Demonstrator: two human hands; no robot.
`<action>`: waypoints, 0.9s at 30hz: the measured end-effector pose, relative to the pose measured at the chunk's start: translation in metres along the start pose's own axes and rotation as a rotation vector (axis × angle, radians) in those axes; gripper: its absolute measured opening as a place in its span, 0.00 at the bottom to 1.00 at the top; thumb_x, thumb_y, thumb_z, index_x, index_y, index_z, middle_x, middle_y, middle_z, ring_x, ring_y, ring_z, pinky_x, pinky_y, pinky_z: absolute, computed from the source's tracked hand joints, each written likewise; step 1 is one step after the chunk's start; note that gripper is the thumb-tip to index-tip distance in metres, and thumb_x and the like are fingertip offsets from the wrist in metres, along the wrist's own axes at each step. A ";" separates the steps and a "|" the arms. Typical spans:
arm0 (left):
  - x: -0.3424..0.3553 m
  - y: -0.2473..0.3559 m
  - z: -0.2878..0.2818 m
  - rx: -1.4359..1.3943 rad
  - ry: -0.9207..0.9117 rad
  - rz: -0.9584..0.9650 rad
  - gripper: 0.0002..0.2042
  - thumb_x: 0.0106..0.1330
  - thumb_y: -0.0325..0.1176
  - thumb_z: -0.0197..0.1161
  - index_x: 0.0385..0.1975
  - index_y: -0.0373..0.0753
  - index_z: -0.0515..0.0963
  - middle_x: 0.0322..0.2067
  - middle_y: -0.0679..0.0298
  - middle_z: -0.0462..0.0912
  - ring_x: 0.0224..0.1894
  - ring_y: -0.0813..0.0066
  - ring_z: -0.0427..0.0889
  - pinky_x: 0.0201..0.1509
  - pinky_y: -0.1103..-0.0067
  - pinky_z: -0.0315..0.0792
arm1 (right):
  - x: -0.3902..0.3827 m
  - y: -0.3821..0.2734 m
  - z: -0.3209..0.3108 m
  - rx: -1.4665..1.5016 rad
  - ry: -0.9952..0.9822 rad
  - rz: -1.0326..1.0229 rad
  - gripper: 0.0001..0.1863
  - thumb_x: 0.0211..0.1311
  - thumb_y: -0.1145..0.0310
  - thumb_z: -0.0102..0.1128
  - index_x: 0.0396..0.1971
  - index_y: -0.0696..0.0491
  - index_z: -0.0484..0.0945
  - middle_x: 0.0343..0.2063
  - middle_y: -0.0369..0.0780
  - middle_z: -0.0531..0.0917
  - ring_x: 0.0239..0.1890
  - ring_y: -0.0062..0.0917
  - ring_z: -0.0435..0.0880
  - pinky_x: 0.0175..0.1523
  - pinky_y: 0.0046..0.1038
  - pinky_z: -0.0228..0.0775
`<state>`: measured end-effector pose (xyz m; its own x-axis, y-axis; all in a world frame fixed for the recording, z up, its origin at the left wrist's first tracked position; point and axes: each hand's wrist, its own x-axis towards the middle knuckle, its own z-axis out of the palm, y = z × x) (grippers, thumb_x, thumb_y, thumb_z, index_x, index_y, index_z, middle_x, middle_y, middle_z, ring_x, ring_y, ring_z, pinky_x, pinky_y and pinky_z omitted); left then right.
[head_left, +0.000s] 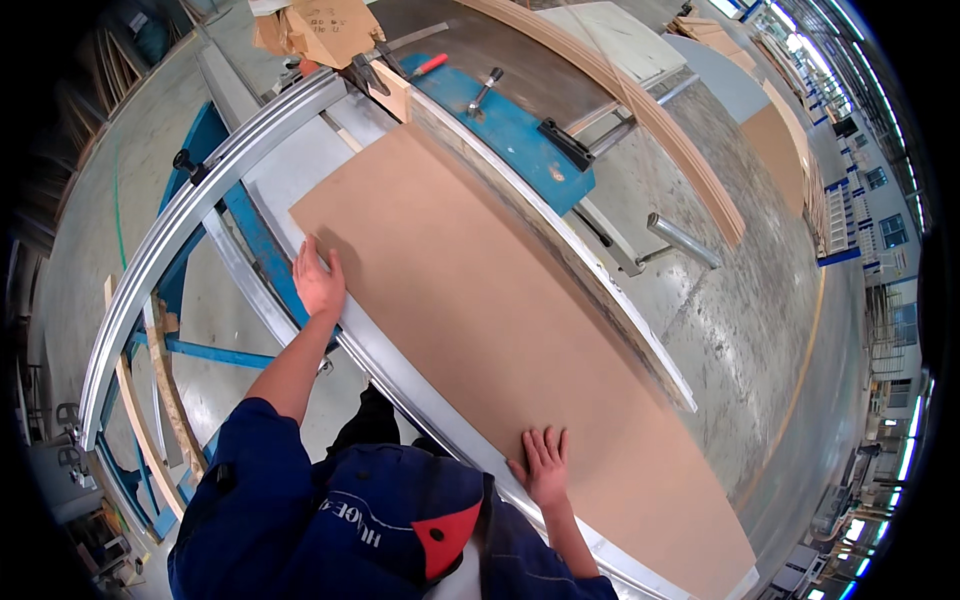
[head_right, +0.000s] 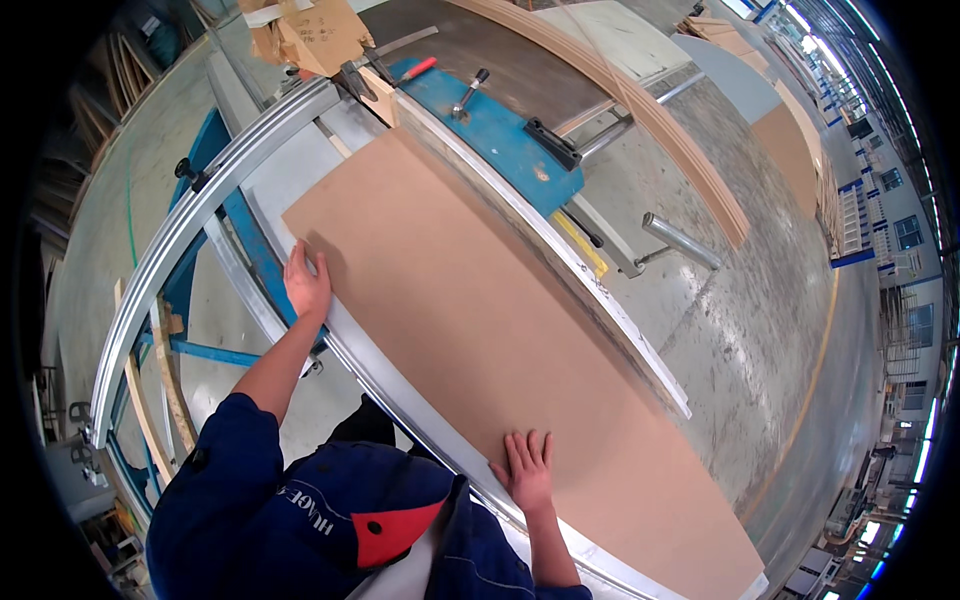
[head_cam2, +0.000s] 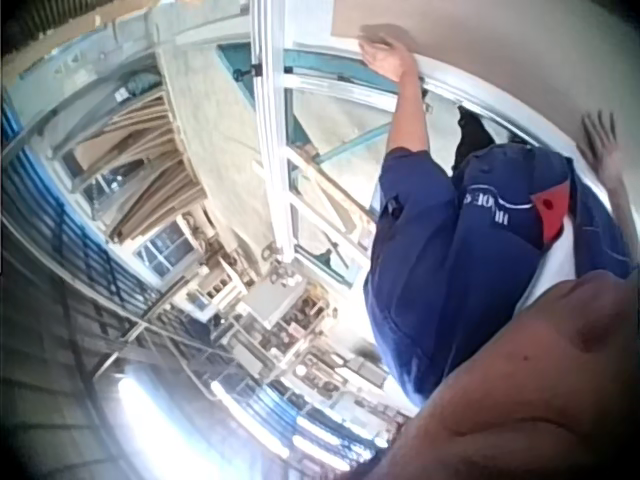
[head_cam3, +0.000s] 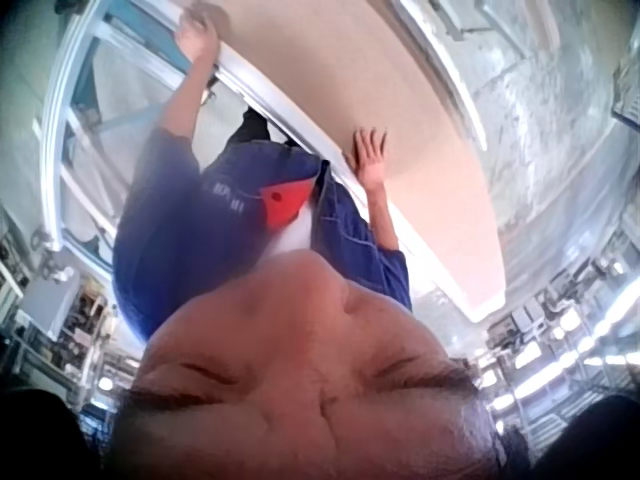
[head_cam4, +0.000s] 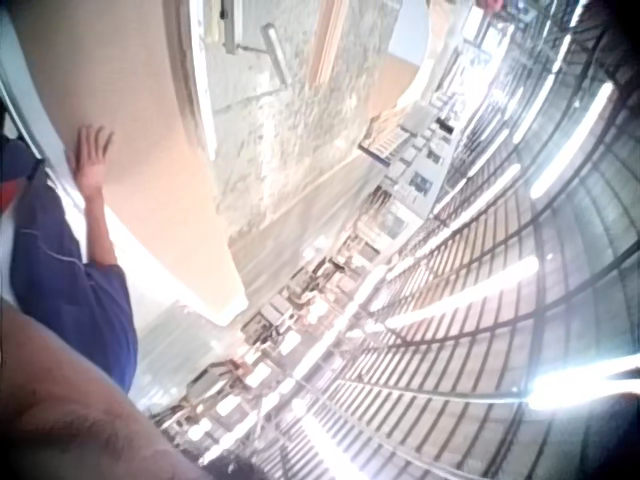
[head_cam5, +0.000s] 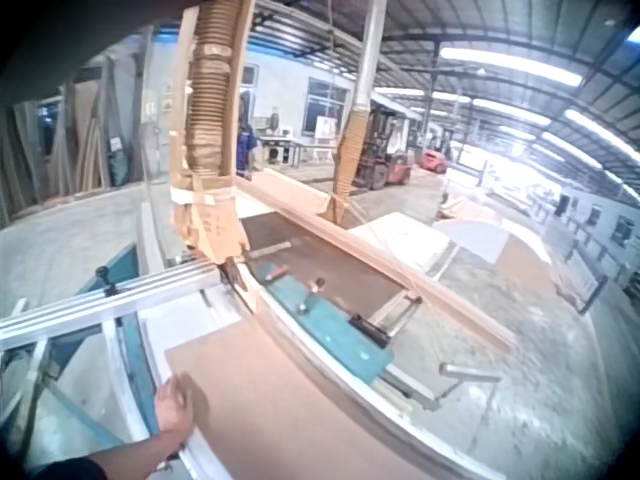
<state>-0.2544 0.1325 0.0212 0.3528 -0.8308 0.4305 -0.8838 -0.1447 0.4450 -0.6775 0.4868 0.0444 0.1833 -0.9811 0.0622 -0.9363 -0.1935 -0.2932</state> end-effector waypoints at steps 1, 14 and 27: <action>0.000 -0.002 0.001 -0.001 -0.006 -0.003 0.27 0.75 0.40 0.60 0.70 0.33 0.70 0.66 0.48 0.77 0.72 0.52 0.71 0.78 0.59 0.59 | 0.000 0.000 0.000 0.005 -0.001 0.000 0.35 0.60 0.51 0.74 0.63 0.56 0.78 0.61 0.44 0.81 0.70 0.48 0.72 0.79 0.63 0.51; -0.001 -0.007 -0.002 -0.041 -0.068 -0.040 0.26 0.76 0.39 0.58 0.71 0.35 0.70 0.68 0.52 0.76 0.75 0.57 0.68 0.81 0.59 0.55 | 0.028 -0.028 0.012 0.095 0.013 -0.006 0.29 0.66 0.57 0.71 0.62 0.56 0.79 0.59 0.47 0.83 0.67 0.47 0.77 0.78 0.58 0.54; 0.009 -0.012 0.000 -0.037 -0.092 -0.021 0.24 0.78 0.38 0.57 0.70 0.36 0.71 0.69 0.53 0.75 0.76 0.56 0.67 0.81 0.58 0.54 | -0.037 0.011 -0.002 0.070 0.008 0.077 0.38 0.63 0.52 0.69 0.66 0.62 0.73 0.63 0.54 0.78 0.70 0.56 0.69 0.79 0.58 0.50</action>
<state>-0.2403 0.1273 0.0194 0.3400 -0.8741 0.3470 -0.8638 -0.1444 0.4827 -0.6949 0.5208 0.0409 0.1093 -0.9930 0.0441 -0.9240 -0.1178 -0.3638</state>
